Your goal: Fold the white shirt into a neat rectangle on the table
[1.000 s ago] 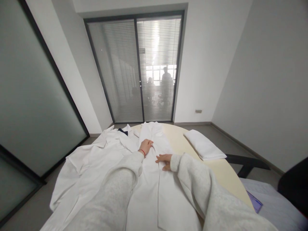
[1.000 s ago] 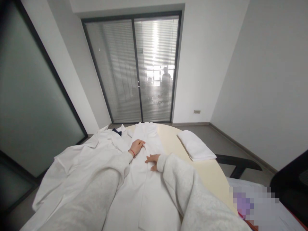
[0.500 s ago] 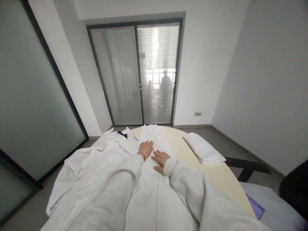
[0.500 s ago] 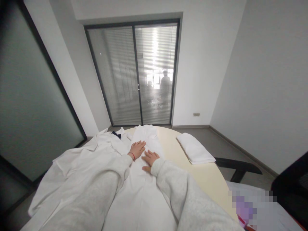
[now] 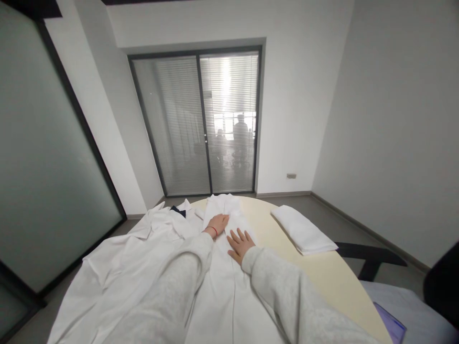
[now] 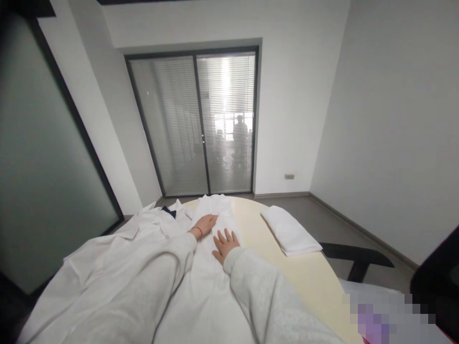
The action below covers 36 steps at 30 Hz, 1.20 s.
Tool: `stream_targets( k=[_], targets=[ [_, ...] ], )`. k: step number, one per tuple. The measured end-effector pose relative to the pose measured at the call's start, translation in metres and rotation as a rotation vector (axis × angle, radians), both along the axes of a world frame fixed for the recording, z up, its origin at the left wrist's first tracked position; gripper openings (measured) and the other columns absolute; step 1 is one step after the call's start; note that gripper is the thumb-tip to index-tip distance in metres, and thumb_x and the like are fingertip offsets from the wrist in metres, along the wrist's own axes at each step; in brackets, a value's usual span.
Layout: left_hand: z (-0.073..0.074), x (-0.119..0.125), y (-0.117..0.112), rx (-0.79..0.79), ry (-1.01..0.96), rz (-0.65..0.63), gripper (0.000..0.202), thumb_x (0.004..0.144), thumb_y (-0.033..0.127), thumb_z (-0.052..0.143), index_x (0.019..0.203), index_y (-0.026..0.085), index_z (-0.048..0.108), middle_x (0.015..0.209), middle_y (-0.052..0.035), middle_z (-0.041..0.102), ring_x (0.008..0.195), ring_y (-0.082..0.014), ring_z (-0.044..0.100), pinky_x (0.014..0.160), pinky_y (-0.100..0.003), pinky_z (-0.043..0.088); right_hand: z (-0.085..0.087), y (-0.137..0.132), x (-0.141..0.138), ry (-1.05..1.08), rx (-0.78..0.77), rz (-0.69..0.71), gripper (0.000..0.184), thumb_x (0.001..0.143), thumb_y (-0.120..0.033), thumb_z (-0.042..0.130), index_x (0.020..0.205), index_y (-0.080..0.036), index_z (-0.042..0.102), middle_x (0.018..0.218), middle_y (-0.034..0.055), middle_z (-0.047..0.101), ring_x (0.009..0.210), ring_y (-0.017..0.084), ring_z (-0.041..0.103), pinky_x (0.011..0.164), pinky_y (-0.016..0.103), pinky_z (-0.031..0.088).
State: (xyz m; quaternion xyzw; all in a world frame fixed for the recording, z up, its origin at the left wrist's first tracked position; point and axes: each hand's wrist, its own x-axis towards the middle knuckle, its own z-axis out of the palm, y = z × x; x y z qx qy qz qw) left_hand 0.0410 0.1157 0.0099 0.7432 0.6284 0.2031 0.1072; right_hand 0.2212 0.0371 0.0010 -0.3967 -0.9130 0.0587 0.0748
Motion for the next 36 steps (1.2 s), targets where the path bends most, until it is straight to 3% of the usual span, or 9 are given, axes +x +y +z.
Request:
stream_targets(
  k=[6,11,14,18,23,27,31,33,36],
  targets=[
    [-0.006,0.003,0.034,-0.001,-0.208,0.072,0.037,0.087,0.033,0.035,0.103,0.017,0.064,0.112,-0.0053,0.063,0.104,-0.0167,0.056,0.089,-0.026,0.041,-0.009,-0.001,0.001,-0.038,-0.039,0.032,0.06,0.087,-0.054,0.021,0.141,-0.028,0.019,0.148,0.0031,0.009,0.135,0.029,0.001,0.105,0.054,0.0],
    [-0.015,0.003,0.035,0.091,-0.252,0.15,0.039,0.089,0.026,0.029,0.105,0.012,0.062,0.114,-0.0084,0.061,0.106,-0.015,0.053,0.092,-0.025,0.038,-0.008,0.0,0.001,-0.02,-0.036,0.047,0.058,0.087,-0.054,0.021,0.14,-0.03,0.019,0.148,0.0028,0.009,0.135,0.029,0.002,0.105,0.055,0.0],
    [-0.019,0.005,0.027,0.177,-0.137,0.191,0.038,0.09,0.027,0.029,0.108,0.015,0.06,0.119,-0.0081,0.056,0.111,-0.0176,0.047,0.097,-0.031,0.032,-0.006,0.0,0.001,-0.028,-0.058,0.043,0.059,0.087,-0.053,0.023,0.14,-0.029,0.02,0.148,0.0037,0.01,0.134,0.03,0.002,0.104,0.055,-0.001],
    [-0.022,0.008,0.015,0.188,0.114,0.277,0.034,0.088,0.033,0.035,0.107,0.02,0.06,0.116,-0.0084,0.057,0.111,-0.0243,0.043,0.092,-0.04,0.035,-0.004,0.0,0.0,-0.024,-0.073,0.033,0.058,0.086,-0.052,0.025,0.14,-0.03,0.022,0.148,0.0035,0.011,0.135,0.03,0.003,0.104,0.055,-0.001],
    [-0.019,0.001,0.015,0.157,0.137,0.286,0.033,0.087,0.035,0.037,0.106,0.021,0.06,0.125,-0.0074,0.051,0.115,-0.0235,0.041,0.094,-0.04,0.033,-0.009,0.002,-0.001,0.015,-0.081,-0.042,0.071,0.082,-0.055,0.033,0.141,-0.019,0.019,0.147,0.0082,0.011,0.134,0.03,0.005,0.107,0.051,0.005],
    [-0.01,-0.025,0.022,0.198,-0.007,0.341,0.036,0.086,0.028,0.037,0.115,0.016,0.054,0.123,-0.01,0.052,0.116,-0.0189,0.043,0.099,-0.032,0.029,-0.004,0.028,0.003,0.019,-0.154,-0.04,0.075,0.071,-0.053,0.054,0.133,-0.014,0.039,0.143,0.0139,0.026,0.131,0.031,0.021,0.105,0.045,0.02],
    [-0.013,-0.046,0.021,0.103,0.04,0.388,0.042,0.084,0.031,0.04,0.123,0.017,0.049,0.136,-0.0112,0.04,0.125,-0.0218,0.034,0.101,-0.036,0.027,0.021,0.075,0.001,0.03,-0.321,-0.105,0.037,0.074,-0.036,0.056,0.107,-0.02,0.064,0.102,0.0081,0.066,0.096,0.022,0.06,0.085,0.033,0.044],
    [-0.02,-0.047,0.017,0.021,0.122,0.328,0.044,0.082,0.033,0.043,0.125,0.023,0.047,0.14,-0.0091,0.033,0.128,-0.0237,0.029,0.102,-0.04,0.025,0.03,0.094,-0.005,0.098,-0.261,-0.192,0.029,0.078,-0.032,0.05,0.101,-0.022,0.065,0.086,0.0051,0.069,0.083,0.019,0.063,0.078,0.03,0.046],
    [-0.029,-0.042,0.012,-0.011,0.205,0.258,0.043,0.083,0.035,0.041,0.126,0.033,0.046,0.145,-0.0041,0.024,0.132,-0.0252,0.02,0.103,-0.046,0.019,0.025,0.109,-0.014,0.16,-0.102,-0.283,0.033,0.079,-0.028,0.047,0.109,-0.021,0.061,0.104,0.0096,0.064,0.101,0.022,0.056,0.086,0.034,0.04]
  ],
)
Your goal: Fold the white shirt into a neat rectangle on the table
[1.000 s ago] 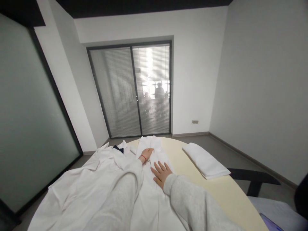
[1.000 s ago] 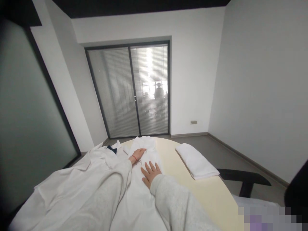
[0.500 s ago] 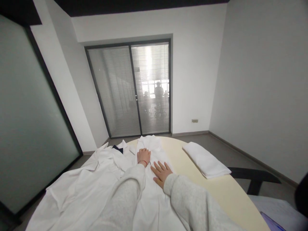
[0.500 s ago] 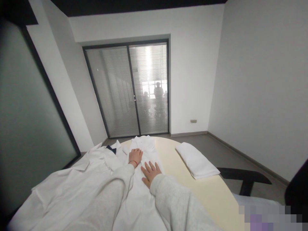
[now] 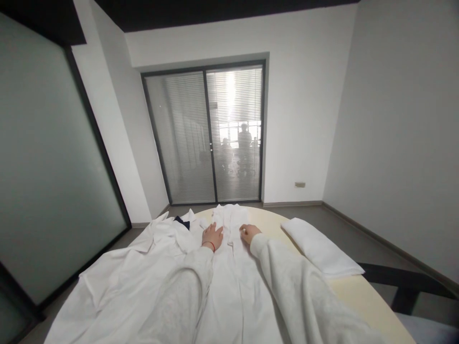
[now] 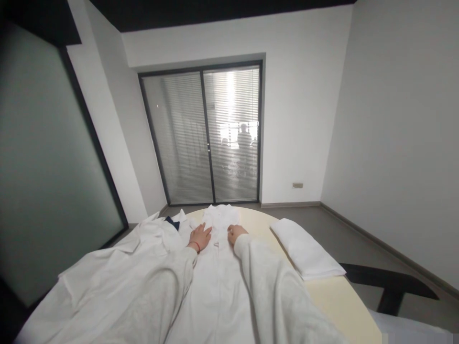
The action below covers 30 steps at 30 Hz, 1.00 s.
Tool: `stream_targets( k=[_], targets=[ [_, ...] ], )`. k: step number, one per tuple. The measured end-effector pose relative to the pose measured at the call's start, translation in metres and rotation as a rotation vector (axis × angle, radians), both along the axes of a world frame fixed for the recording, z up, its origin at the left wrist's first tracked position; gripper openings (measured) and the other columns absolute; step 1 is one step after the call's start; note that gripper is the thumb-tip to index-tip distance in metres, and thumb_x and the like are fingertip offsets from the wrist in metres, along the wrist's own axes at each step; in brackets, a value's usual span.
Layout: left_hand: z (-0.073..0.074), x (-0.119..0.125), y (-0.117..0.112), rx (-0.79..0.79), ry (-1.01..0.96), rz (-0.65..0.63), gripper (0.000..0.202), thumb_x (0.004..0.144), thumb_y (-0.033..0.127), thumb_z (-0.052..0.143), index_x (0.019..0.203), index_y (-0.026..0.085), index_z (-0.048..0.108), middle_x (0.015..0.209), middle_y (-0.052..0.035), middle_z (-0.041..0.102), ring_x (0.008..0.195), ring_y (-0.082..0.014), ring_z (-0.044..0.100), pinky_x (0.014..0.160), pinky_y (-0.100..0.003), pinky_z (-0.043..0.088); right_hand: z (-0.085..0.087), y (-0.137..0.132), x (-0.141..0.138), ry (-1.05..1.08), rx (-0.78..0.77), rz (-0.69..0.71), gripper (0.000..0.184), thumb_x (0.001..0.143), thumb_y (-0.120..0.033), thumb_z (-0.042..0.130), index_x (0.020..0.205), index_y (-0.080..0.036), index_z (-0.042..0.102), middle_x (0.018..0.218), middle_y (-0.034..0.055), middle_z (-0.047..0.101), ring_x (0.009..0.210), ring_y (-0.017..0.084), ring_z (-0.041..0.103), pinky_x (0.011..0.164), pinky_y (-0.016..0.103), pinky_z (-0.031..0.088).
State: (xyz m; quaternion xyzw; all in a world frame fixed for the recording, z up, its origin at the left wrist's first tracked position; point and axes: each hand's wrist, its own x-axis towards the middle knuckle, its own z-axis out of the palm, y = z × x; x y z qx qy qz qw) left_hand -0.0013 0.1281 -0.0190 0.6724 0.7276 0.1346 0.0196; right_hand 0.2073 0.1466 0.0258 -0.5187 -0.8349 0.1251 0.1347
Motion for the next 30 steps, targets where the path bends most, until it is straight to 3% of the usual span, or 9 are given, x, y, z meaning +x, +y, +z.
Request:
stream_targets(
  k=[2,5,10,13,16,18,23,27,30],
  targets=[
    [-0.002,0.002,-0.001,-0.015,0.017,-0.018,0.044,0.084,0.035,0.038,0.127,0.036,0.043,0.148,-0.0015,0.016,0.134,-0.0251,0.013,0.104,-0.05,0.014,-0.014,0.004,-0.005,-0.032,0.096,-0.047,0.041,0.081,-0.029,0.044,0.12,-0.021,0.053,0.127,0.0114,0.05,0.119,0.025,0.041,0.095,0.04,0.031],
    [-0.003,0.001,0.001,-0.037,0.018,-0.023,0.046,0.084,0.037,0.037,0.131,0.036,0.038,0.149,-0.0012,0.009,0.136,-0.0251,0.005,0.104,-0.053,0.008,-0.034,0.007,-0.008,-0.138,0.132,-0.051,0.048,0.086,-0.035,0.032,0.134,-0.026,0.036,0.145,0.0034,0.025,0.132,0.025,0.018,0.103,0.049,0.015],
    [-0.002,-0.004,0.004,-0.001,-0.044,0.067,0.048,0.081,0.043,0.043,0.128,0.031,0.044,0.145,-0.008,0.024,0.132,-0.0272,0.02,0.103,-0.049,0.016,-0.044,0.013,-0.006,-0.166,0.053,0.055,0.052,0.087,-0.052,0.024,0.137,-0.038,0.025,0.148,-0.0081,0.01,0.135,0.029,0.002,0.103,0.055,0.006],
    [0.001,-0.011,0.006,0.127,-0.186,0.151,0.038,0.085,0.041,0.038,0.115,0.025,0.056,0.132,-0.0082,0.046,0.121,-0.0224,0.042,0.098,-0.039,0.031,-0.045,0.02,-0.003,-0.035,0.107,-0.034,0.059,0.082,-0.046,0.041,0.137,-0.028,0.031,0.148,0.0012,0.013,0.133,0.031,0.01,0.104,0.05,0.015],
    [0.004,-0.022,0.01,0.186,-0.356,0.228,0.035,0.086,0.036,0.039,0.108,0.018,0.059,0.113,-0.0098,0.06,0.107,-0.0184,0.054,0.089,-0.029,0.039,-0.046,0.032,0.008,0.207,0.103,-0.27,0.059,0.078,-0.033,0.045,0.133,-0.012,0.038,0.135,0.0154,0.04,0.123,0.027,0.037,0.101,0.042,0.029],
    [0.004,-0.029,0.012,0.176,-0.446,0.253,0.034,0.082,0.035,0.047,0.107,0.015,0.059,0.11,-0.0112,0.062,0.104,-0.0191,0.056,0.087,-0.027,0.041,-0.046,0.04,0.018,0.344,0.036,-0.365,0.053,0.078,-0.031,0.043,0.127,-0.012,0.046,0.117,0.0156,0.056,0.11,0.026,0.05,0.095,0.041,0.036],
    [0.0,-0.033,0.013,0.067,-0.693,0.14,0.026,0.076,0.034,0.056,0.089,0.013,0.065,0.09,-0.0093,0.069,0.09,-0.0221,0.062,0.073,-0.028,0.047,-0.044,0.051,0.04,0.472,-0.124,-0.291,0.038,0.068,-0.04,0.055,0.096,-0.017,0.066,0.082,0.0091,0.067,0.084,0.025,0.061,0.076,0.036,0.047],
    [-0.005,-0.033,0.015,0.057,-0.774,0.089,0.021,0.075,0.026,0.055,0.087,0.012,0.065,0.086,-0.0077,0.07,0.08,-0.0192,0.064,0.068,-0.027,0.049,-0.046,0.052,0.039,0.575,-0.197,-0.214,0.025,0.063,-0.035,0.056,0.076,-0.017,0.066,0.063,0.0049,0.065,0.068,0.022,0.061,0.064,0.032,0.047],
    [-0.004,-0.034,0.016,0.082,-0.833,0.06,0.022,0.073,0.02,0.055,0.093,0.013,0.063,0.093,-0.0062,0.069,0.083,-0.0174,0.064,0.072,-0.027,0.05,-0.047,0.053,0.035,0.684,-0.205,-0.178,0.023,0.061,-0.032,0.053,0.076,-0.017,0.063,0.065,0.0032,0.064,0.068,0.02,0.06,0.064,0.031,0.046]
  ],
)
